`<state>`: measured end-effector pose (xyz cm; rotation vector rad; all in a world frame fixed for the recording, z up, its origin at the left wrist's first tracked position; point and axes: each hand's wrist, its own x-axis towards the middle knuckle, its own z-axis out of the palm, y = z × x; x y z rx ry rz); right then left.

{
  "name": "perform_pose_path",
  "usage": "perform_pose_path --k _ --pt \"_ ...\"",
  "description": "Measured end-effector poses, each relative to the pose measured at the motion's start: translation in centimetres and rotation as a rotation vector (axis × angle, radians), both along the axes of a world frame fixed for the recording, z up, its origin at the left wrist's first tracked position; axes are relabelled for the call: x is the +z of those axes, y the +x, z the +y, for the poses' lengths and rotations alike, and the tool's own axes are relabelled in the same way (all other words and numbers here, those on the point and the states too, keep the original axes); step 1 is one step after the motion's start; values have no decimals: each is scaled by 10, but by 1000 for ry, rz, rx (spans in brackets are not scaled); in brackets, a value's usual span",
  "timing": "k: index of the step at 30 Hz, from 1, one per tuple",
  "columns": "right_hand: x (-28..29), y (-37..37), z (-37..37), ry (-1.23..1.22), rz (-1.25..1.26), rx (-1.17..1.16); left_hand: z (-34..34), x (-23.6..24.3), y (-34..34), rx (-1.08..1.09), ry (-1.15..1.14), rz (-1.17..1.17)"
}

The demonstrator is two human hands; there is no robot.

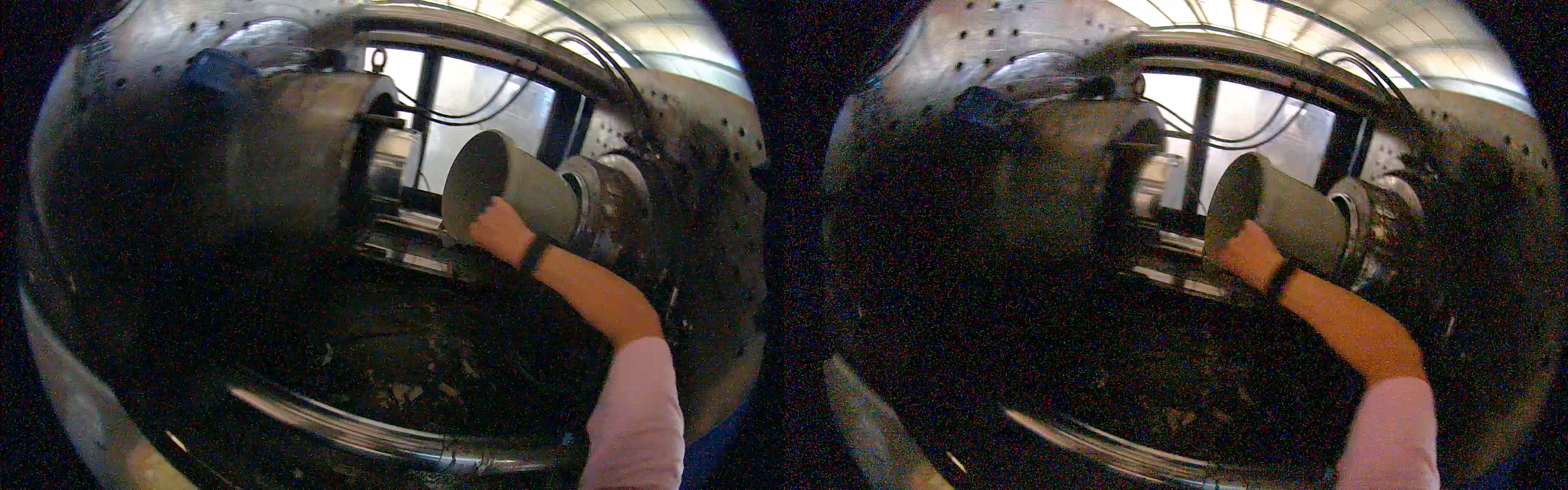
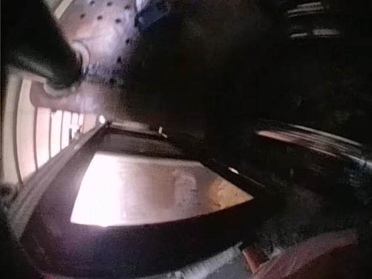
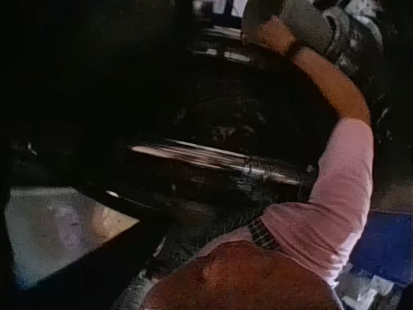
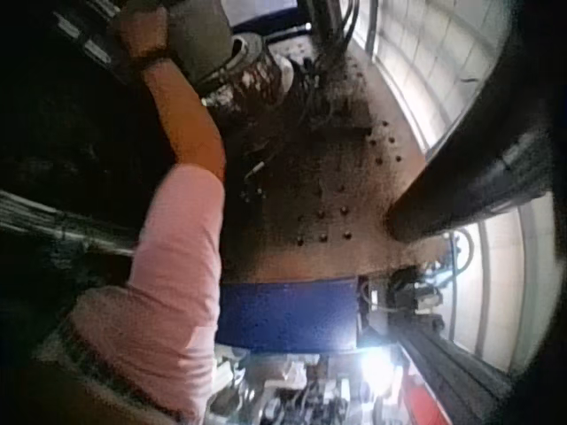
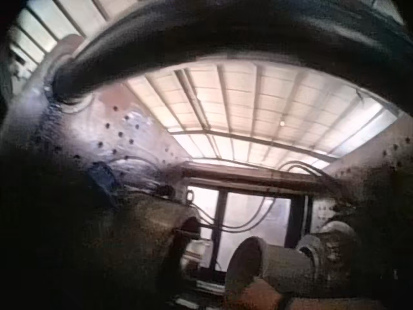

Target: The person retrieves gray plastic buckets from a machine, places them on a workbench, and applies adhesive labels to their sides. They use a small yellow tool to smooth the labels and remove excess backing before stacking the finished buckets.

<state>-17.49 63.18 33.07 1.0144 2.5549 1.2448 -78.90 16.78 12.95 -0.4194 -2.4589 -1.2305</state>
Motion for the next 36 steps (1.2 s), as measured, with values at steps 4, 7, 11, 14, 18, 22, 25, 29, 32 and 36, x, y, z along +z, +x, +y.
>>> perform_pose_path --k 4,7,11,14,18,22,25,29,32,36 --pt "-7 0 -88 33 255 176 -7 -2 -34 -9 -16 4" --pt "-43 -9 -155 -136 683 221 -29 -22 -64 -21 -42 32" --pt "-119 -53 -255 -242 1166 383 -95 -82 -123 -45 -161 184" --pt "-149 -74 -341 -442 1319 219 -139 -113 -147 -81 -477 570" --pt "-149 -42 -455 -557 1460 74 -138 -95 -102 -114 -666 541" --pt "-174 19 -550 -584 1555 13 -99 -49 30 -369 -5 115" --pt "-205 67 -610 -490 1527 -34 -75 -26 134 -654 590 -412" --pt "-218 97 -676 -395 1574 -292 -49 -22 235 -680 633 -540" --pt "-217 82 -701 -345 1710 -584 -36 0 256 -666 666 -462" --pt "-241 88 -698 -73 2324 -784 0 21 281 -1111 553 -670"
